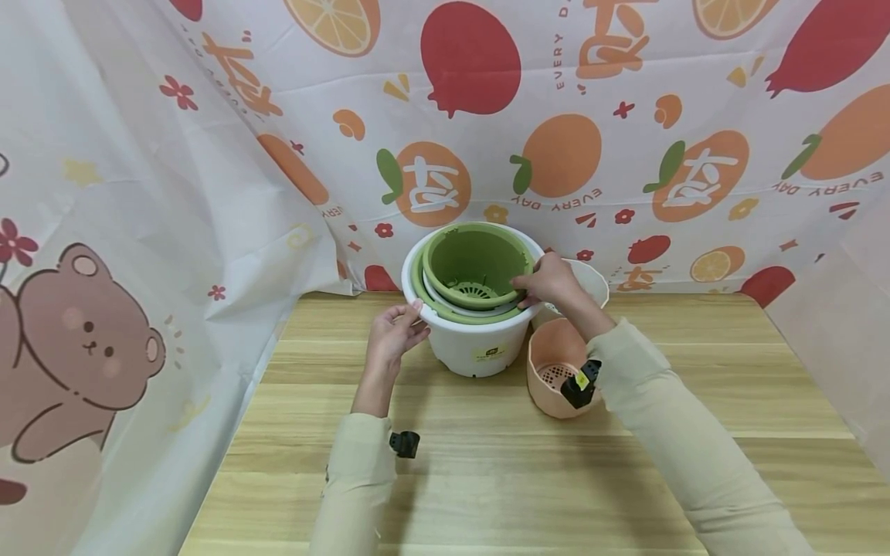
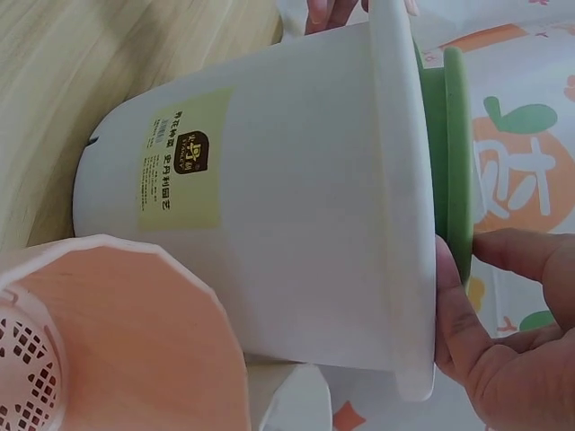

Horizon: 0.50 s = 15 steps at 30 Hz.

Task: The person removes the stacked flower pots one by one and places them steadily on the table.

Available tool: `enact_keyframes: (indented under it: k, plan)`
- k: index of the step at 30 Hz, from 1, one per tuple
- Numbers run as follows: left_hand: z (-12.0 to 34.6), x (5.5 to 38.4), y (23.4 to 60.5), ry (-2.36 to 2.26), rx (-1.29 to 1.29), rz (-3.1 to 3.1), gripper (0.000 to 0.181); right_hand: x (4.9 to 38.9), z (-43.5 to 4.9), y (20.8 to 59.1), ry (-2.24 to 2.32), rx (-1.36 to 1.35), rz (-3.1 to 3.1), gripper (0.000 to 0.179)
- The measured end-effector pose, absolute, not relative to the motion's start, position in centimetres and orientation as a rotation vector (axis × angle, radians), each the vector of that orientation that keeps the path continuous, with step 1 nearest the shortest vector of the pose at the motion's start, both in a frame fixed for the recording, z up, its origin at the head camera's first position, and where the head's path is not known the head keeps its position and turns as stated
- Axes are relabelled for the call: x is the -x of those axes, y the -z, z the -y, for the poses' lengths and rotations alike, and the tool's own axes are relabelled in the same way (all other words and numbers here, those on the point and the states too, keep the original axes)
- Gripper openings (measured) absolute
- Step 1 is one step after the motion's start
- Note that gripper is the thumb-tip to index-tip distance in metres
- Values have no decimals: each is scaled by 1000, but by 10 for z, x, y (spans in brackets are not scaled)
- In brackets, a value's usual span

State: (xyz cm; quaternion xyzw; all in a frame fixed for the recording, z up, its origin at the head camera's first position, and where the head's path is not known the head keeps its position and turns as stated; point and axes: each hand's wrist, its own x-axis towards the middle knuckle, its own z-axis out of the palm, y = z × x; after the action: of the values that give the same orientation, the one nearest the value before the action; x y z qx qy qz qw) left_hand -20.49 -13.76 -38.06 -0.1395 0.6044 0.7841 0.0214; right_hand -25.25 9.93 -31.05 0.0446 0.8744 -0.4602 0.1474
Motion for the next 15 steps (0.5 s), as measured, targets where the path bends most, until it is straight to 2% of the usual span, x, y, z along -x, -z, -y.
enact_keyframes:
  k: [15]
  plan:
    - [138,205,380,-2441,431,-1867,13,253,-99,310,1341,-167,-2487,38]
